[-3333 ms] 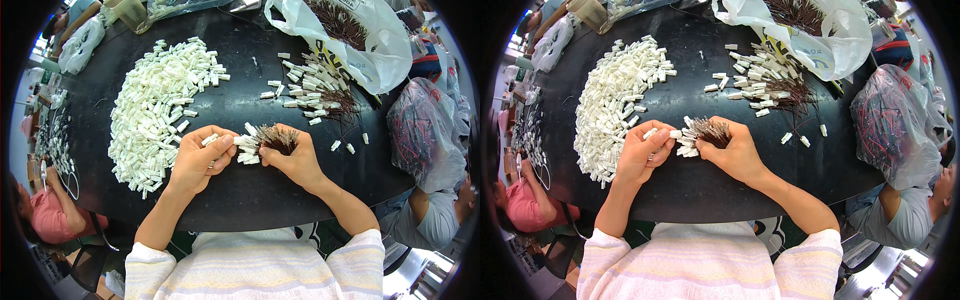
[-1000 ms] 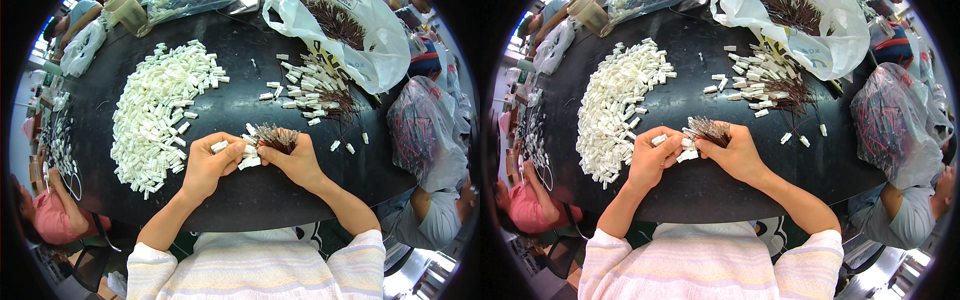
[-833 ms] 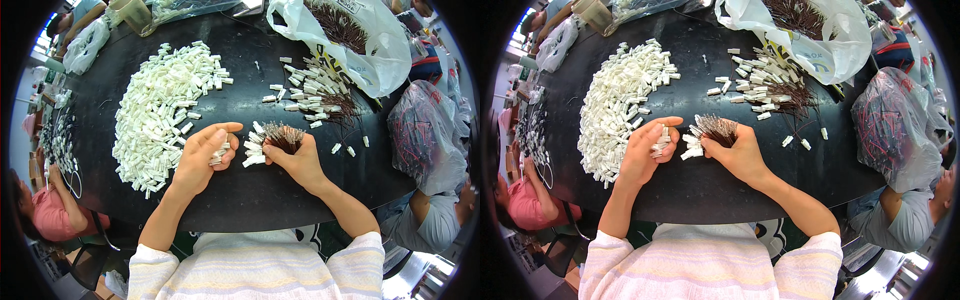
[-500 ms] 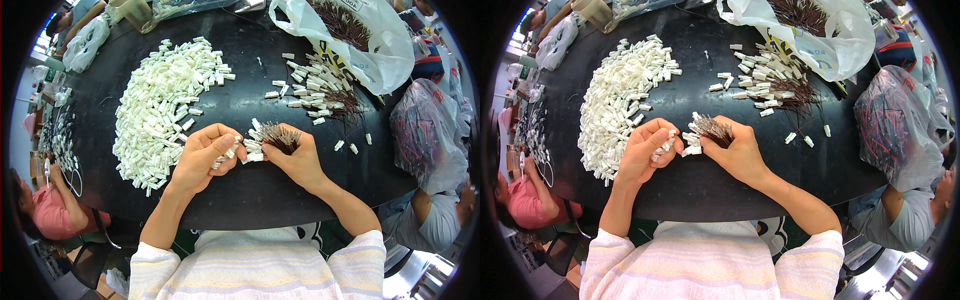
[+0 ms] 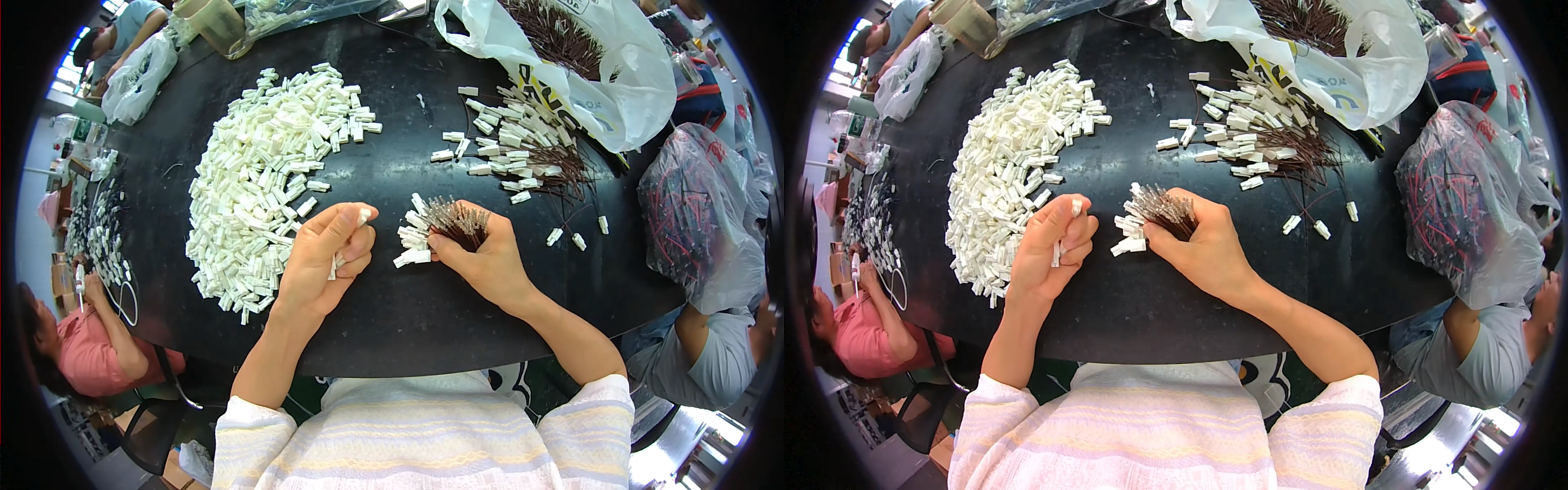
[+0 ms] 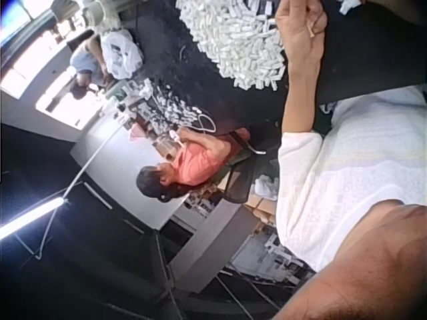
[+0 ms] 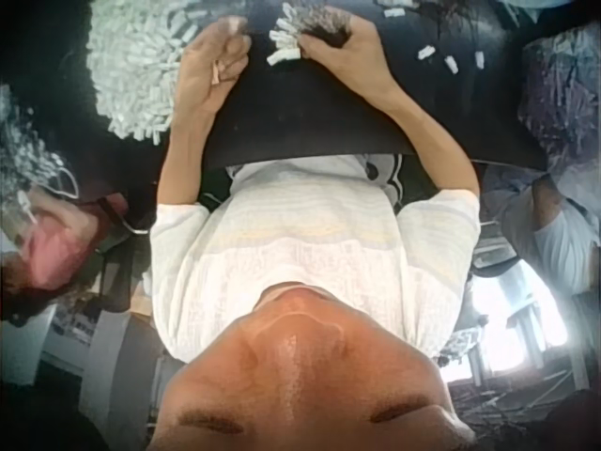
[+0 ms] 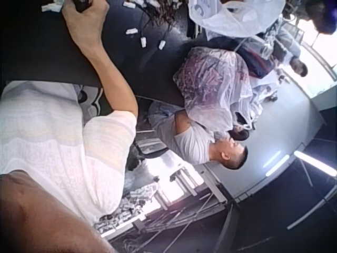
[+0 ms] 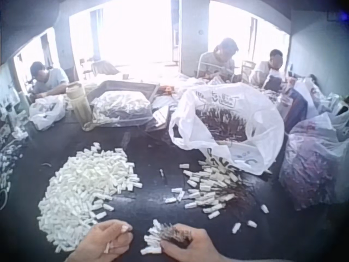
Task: The person assembles small electrical connectors with wires by hand at a factory workstation.
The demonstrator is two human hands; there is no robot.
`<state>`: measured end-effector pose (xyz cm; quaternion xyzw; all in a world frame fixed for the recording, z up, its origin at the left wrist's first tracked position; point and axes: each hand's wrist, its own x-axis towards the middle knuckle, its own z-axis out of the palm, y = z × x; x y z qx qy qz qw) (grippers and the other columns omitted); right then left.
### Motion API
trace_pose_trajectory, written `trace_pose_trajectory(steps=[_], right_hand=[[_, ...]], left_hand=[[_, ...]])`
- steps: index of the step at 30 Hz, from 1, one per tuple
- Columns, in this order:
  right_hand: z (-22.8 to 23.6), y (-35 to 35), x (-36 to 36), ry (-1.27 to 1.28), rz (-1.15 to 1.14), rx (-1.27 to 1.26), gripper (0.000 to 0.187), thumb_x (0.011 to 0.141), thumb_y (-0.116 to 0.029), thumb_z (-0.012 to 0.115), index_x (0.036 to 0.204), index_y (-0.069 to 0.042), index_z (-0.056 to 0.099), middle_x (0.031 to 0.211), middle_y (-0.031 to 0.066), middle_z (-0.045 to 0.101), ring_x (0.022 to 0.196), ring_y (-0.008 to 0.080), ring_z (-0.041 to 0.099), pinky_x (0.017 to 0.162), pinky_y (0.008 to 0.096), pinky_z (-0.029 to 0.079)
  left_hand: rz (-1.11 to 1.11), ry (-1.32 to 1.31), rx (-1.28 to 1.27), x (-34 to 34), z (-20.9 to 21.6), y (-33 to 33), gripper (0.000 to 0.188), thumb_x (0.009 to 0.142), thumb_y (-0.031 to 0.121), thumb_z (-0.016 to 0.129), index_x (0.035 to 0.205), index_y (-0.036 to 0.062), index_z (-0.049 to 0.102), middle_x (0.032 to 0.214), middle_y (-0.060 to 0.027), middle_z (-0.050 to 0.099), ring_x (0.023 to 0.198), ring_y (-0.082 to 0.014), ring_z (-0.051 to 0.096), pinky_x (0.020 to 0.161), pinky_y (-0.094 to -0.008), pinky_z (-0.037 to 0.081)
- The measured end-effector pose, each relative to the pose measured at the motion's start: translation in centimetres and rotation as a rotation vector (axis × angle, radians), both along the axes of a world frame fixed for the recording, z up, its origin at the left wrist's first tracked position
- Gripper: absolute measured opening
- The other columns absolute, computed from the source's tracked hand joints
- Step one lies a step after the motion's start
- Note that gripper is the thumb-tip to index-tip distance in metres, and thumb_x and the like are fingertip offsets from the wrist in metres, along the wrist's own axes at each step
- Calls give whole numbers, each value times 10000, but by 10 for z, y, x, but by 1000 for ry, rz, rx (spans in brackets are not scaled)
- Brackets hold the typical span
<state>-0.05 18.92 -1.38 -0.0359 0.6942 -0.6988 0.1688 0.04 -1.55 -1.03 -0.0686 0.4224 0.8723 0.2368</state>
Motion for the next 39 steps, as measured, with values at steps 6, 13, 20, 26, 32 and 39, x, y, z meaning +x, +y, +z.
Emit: trace_pose_trajectory(steps=[6,13,20,26,32,39], right_hand=[[-1,-1,0,-24,2,-15,76,785,-14,583,853,12,560,752,10,578,666,49,530,605,184,439],[-3,0,2,4,-17,-21,81,775,-30,594,837,9,559,716,-9,558,644,32,484,573,188,403],[-4,-2,1,25,-35,-19,92,765,-56,608,810,7,557,666,-27,536,608,18,430,535,189,362],[2,1,2,-23,-41,-55,80,772,-39,597,826,9,563,701,-19,559,641,21,469,560,187,385],[3,1,2,-27,-45,-45,80,778,-37,597,835,10,566,718,-14,570,650,23,481,568,181,391],[1,-1,2,3,-55,-70,76,777,-33,599,831,10,565,719,-16,568,654,22,483,570,179,391]], left_hand=[[25,-143,114,-2,7,7,206,887,204,490,1007,41,526,674,-56,537,475,-17,350,349,-129,239],[-35,-19,-49,-2,7,11,113,884,153,460,873,43,484,628,-91,554,379,-27,319,327,-152,236],[33,151,-344,1,8,17,158,900,179,440,896,28,489,555,-59,515,368,-22,292,330,-159,227],[45,-299,483,-12,7,-3,267,755,-3,401,999,-85,472,1014,-224,485,794,-194,482,532,-234,413],[64,-210,233,-12,14,-2,366,856,54,433,1181,-99,362,947,-178,515,758,-140,484,548,-195,421],[-147,16,125,-5,12,-3,374,878,161,478,1166,-76,443,785,-65,532,559,-46,383,442,-148,293]])
